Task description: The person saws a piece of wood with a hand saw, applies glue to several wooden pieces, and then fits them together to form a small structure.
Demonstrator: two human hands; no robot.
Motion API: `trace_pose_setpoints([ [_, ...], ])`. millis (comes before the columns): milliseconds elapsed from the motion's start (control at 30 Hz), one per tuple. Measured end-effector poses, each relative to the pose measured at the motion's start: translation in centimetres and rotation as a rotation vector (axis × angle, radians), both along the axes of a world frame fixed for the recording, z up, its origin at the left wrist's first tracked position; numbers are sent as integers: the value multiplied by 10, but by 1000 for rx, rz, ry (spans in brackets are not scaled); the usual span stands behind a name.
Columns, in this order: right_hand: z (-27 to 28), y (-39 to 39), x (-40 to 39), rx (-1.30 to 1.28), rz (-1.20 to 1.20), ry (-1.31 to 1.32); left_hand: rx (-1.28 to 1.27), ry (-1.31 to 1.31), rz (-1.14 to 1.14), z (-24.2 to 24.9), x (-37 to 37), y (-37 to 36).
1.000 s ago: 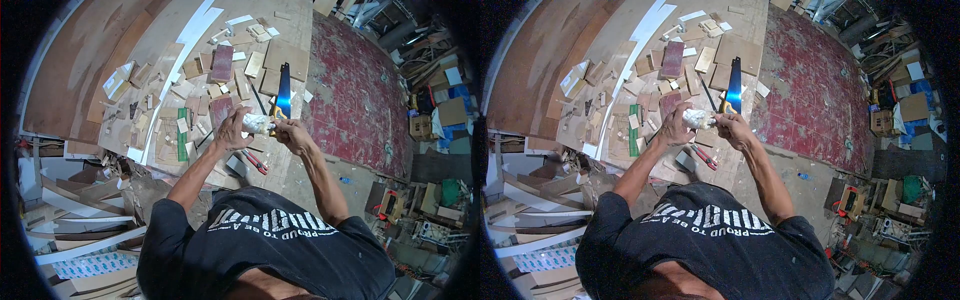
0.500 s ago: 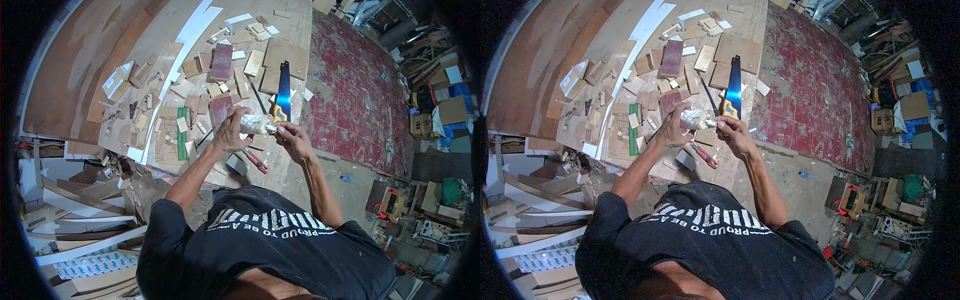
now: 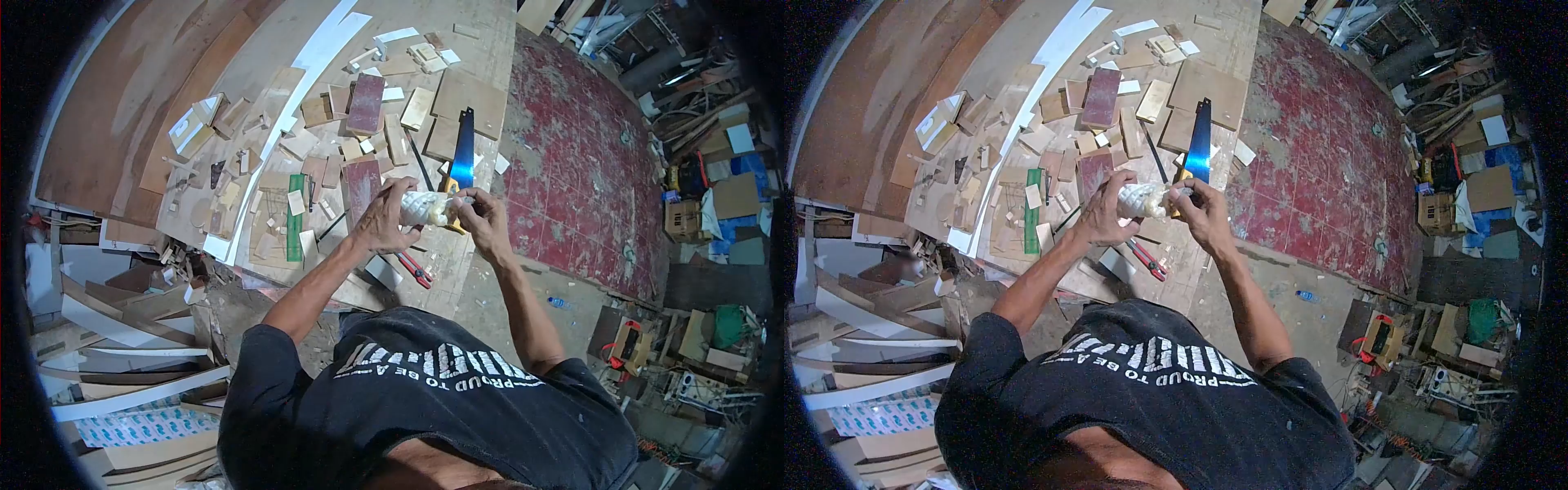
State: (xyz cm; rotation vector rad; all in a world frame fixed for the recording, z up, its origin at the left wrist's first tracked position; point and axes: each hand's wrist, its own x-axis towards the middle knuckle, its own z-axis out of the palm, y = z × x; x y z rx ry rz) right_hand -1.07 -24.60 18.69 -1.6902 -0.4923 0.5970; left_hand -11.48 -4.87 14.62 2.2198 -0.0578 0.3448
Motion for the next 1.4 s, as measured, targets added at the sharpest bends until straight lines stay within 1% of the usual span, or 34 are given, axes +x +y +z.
trace_pose_setpoints([
  [33,-2,0,0,51,-44,90,-1,0,3,1,0,0],
  [67,-2,-2,0,97,-30,177,-31,35,-15,3,-1,0],
  [100,0,-5,2,94,-35,181,-63,72,-36,3,-2,0],
  [167,3,-11,12,57,92,208,-78,84,-64,5,0,3],
  [233,-4,-15,24,37,125,182,-86,87,-85,7,4,7],
  [300,-7,-15,30,118,200,231,-63,79,-116,10,6,11],
  [367,-5,-15,35,110,205,255,-68,58,-133,11,8,16],
  [433,-8,-16,40,170,249,340,-75,40,-149,13,8,19],
  [467,-10,-16,42,170,250,340,-82,50,-165,14,8,20],
  [533,-11,-17,44,230,240,477,-90,60,-181,15,7,22],
  [567,-14,-17,45,229,241,477,-77,37,-191,14,6,22],
  [633,-20,-19,46,290,241,615,-66,15,-205,11,5,23],
  [700,-22,-22,46,311,222,609,-147,63,-196,3,4,23],
  [733,-23,-23,46,332,206,602,-147,63,-201,-2,3,24],
  [767,-22,-26,47,336,202,600,-106,33,-164,-7,2,25],
  [800,-18,-29,47,295,162,530,-67,3,-126,-10,1,26],
  [833,-15,-32,48,253,120,461,-68,3,-132,-13,0,27],
  [900,-11,-39,50,271,79,458,-88,5,-76,-20,-2,27],
  [933,-10,-42,52,279,73,457,-222,58,-54,-28,-2,26],
  [1033,-9,-52,51,277,29,447,-270,39,-18,-37,2,20],
  [1067,-10,-55,49,280,-37,443,-276,32,16,-39,4,17],
  [1100,-12,-58,46,283,-98,443,-277,36,12,-49,9,14],
  [1167,-17,-72,44,331,-122,454,-166,10,143,-90,20,11],
  [1200,-19,-79,42,379,-145,461,-242,14,210,-103,25,6],
  [1233,-24,-85,39,382,-141,464,-238,15,214,-112,32,0],
  [1300,-29,-99,27,402,-251,472,-340,53,452,-134,48,-13],
  [1333,-27,-101,20,382,-305,488,-229,95,514,-147,58,-16],
  [1367,-25,-103,11,358,-360,509,-230,97,518,-160,68,-20],
  [1400,-37,-111,7,374,-347,542,-319,152,525,-166,79,-25],
])
